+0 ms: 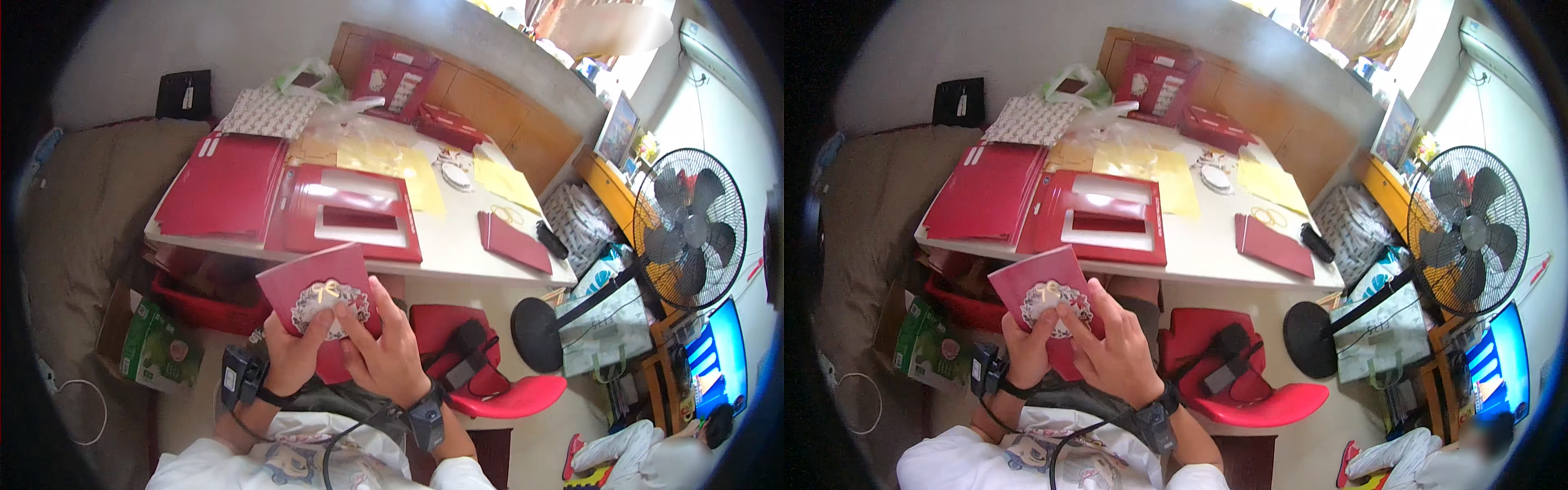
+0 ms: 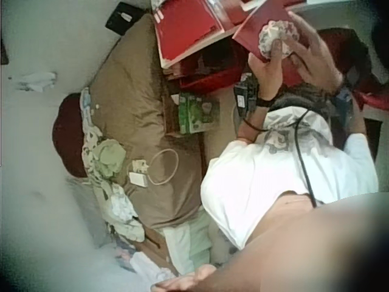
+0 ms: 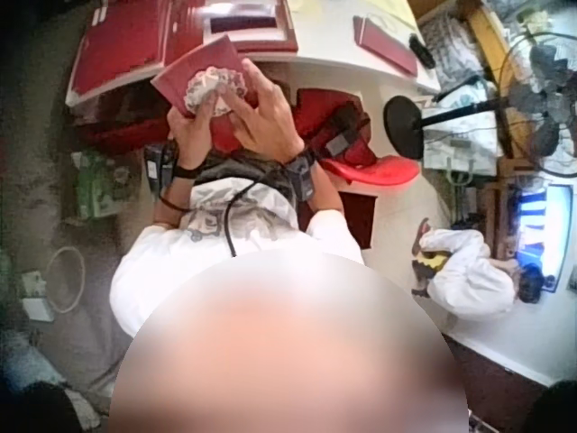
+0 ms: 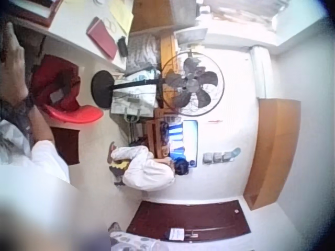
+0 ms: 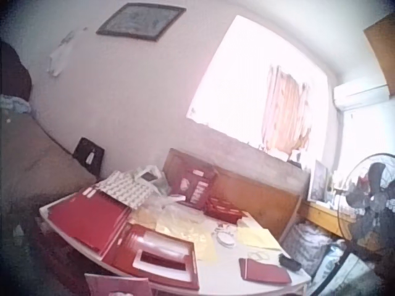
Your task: Assembling red paper folders and attaching decorative stickers.
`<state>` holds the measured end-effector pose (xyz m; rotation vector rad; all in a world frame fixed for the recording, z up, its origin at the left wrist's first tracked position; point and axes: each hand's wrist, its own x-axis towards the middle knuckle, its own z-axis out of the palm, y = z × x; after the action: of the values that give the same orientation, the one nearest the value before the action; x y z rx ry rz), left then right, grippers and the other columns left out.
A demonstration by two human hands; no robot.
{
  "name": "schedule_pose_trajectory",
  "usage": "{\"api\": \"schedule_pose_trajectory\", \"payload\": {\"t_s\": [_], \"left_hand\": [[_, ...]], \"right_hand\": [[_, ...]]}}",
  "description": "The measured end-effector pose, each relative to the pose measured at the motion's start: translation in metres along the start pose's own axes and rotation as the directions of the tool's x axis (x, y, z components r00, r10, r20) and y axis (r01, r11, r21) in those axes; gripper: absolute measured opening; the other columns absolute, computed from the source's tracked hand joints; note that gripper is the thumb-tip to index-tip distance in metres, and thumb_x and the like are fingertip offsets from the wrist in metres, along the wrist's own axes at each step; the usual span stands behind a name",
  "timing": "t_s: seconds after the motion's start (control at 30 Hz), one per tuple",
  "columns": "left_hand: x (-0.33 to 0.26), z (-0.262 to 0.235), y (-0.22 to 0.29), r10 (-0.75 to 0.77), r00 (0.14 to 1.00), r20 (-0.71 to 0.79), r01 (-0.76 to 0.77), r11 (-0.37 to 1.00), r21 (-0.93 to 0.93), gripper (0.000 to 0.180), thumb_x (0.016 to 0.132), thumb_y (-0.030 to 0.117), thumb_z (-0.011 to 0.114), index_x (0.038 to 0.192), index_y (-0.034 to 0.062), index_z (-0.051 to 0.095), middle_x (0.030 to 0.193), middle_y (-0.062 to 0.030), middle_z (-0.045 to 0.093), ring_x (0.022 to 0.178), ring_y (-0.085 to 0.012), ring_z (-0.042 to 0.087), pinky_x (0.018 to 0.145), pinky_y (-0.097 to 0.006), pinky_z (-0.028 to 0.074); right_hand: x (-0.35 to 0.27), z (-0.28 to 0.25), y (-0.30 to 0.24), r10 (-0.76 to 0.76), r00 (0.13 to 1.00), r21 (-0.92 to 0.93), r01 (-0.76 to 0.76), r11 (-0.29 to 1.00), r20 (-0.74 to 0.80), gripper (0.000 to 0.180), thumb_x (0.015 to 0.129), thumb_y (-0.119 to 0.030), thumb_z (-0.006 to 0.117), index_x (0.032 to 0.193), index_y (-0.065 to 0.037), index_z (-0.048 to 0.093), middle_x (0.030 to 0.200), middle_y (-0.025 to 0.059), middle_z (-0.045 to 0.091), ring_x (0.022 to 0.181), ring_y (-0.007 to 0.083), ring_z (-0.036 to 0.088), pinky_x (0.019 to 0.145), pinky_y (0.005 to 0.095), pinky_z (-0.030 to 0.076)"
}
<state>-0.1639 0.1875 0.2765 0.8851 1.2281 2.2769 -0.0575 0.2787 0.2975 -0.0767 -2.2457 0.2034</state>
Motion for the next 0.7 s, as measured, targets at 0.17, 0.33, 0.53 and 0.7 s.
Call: {"api": "schedule_pose_trajectory", "payload": {"t_s": [0.17,0.33,0.53,0.7], "left_hand": [[-0.009,-0.003,0.003,-0.011,1.000,-0.026,0.009,0.997,-0.079,0.019,0.083,0.006,0.060,0.102,-0.0012,0.059,0.094,-0.0041,0.063,0.081,-0.0080,0.058,0.069,-0.024,0.048],[-0.020,-0.004,0.011,-0.021,0.999,-0.028,0.019,0.995,-0.097,0.018,0.083,0.005,0.061,0.100,-0.0004,0.060,0.092,-0.0038,0.063,0.080,-0.0080,0.058,0.069,-0.023,0.048],[-0.021,-0.009,0.012,-0.029,0.999,0.023,0.031,0.997,-0.068,0.019,0.081,0.007,0.061,0.099,-0.0003,0.060,0.091,-0.0033,0.063,0.078,-0.0089,0.058,0.068,-0.024,0.048],[-0.017,-0.010,0.014,-0.036,0.987,0.158,0.052,0.993,-0.104,0.036,0.085,0.013,0.055,0.118,-0.0005,0.049,0.109,-0.0087,0.056,0.098,-0.0122,0.053,0.085,-0.028,0.042]], "right_hand": [[-0.007,0.003,-0.006,-0.009,1.000,0.036,0.010,0.999,-0.026,0.056,0.068,-0.008,0.061,0.123,-0.014,0.053,0.132,0.0222,0.036,0.113,0.0327,0.047,0.088,0.0380,0.041],[-0.016,0.006,-0.015,0.025,0.996,0.139,-0.013,0.990,-0.085,0.050,0.073,-0.009,0.060,0.123,-0.011,0.052,0.131,0.0235,0.038,0.101,0.0327,0.052,0.083,0.0376,0.045],[-0.021,0.007,-0.023,0.089,0.989,0.225,-0.060,0.973,-0.122,0.051,0.076,-0.009,0.059,0.126,-0.008,0.048,0.130,0.0241,0.038,0.100,0.0354,0.052,0.084,0.0393,0.044],[-0.026,0.006,-0.027,0.188,0.975,0.363,-0.133,0.922,-0.119,0.054,0.077,-0.003,0.059,0.128,-0.004,0.043,0.126,0.0229,0.039,0.100,0.0358,0.051,0.084,0.0384,0.044]]}}
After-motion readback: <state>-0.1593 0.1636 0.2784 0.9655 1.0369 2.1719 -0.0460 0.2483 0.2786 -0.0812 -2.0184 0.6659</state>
